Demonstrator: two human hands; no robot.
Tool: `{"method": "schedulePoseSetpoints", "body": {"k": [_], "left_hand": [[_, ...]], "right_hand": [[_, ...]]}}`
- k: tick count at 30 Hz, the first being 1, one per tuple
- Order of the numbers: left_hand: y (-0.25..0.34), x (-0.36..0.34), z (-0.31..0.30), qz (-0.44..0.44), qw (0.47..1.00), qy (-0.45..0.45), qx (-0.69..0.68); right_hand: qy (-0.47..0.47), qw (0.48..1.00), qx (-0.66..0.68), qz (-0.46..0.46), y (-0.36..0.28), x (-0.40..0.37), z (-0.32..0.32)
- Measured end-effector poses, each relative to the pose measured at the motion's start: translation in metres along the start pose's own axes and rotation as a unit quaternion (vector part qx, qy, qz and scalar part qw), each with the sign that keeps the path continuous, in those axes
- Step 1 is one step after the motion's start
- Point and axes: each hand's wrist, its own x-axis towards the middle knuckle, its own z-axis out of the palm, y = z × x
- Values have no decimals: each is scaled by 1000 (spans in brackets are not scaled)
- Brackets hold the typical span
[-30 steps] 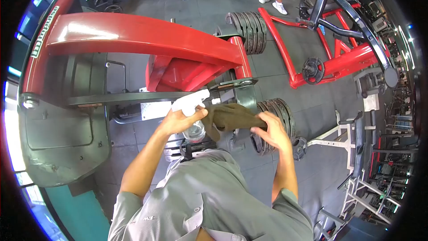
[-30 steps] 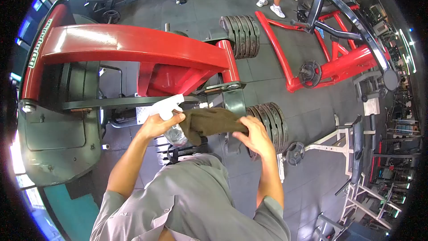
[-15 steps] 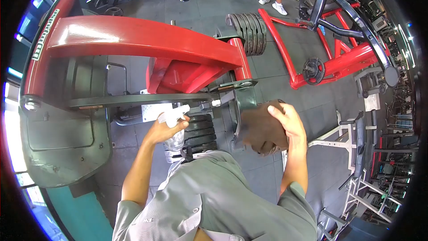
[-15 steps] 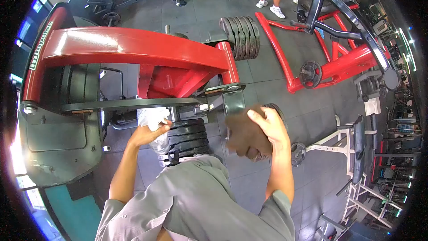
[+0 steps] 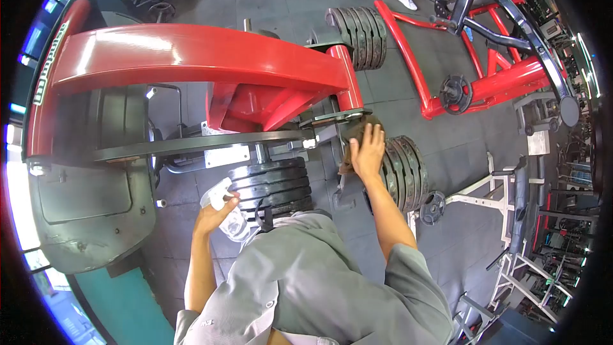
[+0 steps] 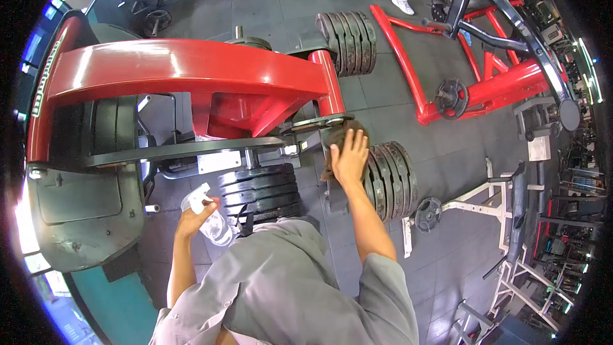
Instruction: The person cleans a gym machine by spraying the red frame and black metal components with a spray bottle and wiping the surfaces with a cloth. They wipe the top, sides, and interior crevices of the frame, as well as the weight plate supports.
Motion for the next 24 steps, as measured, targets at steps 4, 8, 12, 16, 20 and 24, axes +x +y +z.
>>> {"method": "schedulePoseSetpoints", "body": {"k": [4, 8, 12, 16, 20, 24], "left_hand": [[-11, -14, -1, -61, 998, 13, -12], [-14, -29, -3, -103, 994, 7, -35], [-17, -41, -10, -129, 991, 30, -32], [-15, -54, -12, -135, 989, 63, -26], [-21, -51, -6, -137, 989, 44, -39], [-19, -45, -2, -139, 990, 31, -2]], "right_hand": [[-84, 976, 149, 133, -9, 35, 27], [-7, 970, 88, 227, -23, 25, 33], [52, 997, 5, 51, -32, -45, 36], [-3, 989, 92, -116, -8, -29, 36], [157, 920, 307, 185, -101, 4, 60], [101, 763, 550, 324, -175, 1, 50]]}}
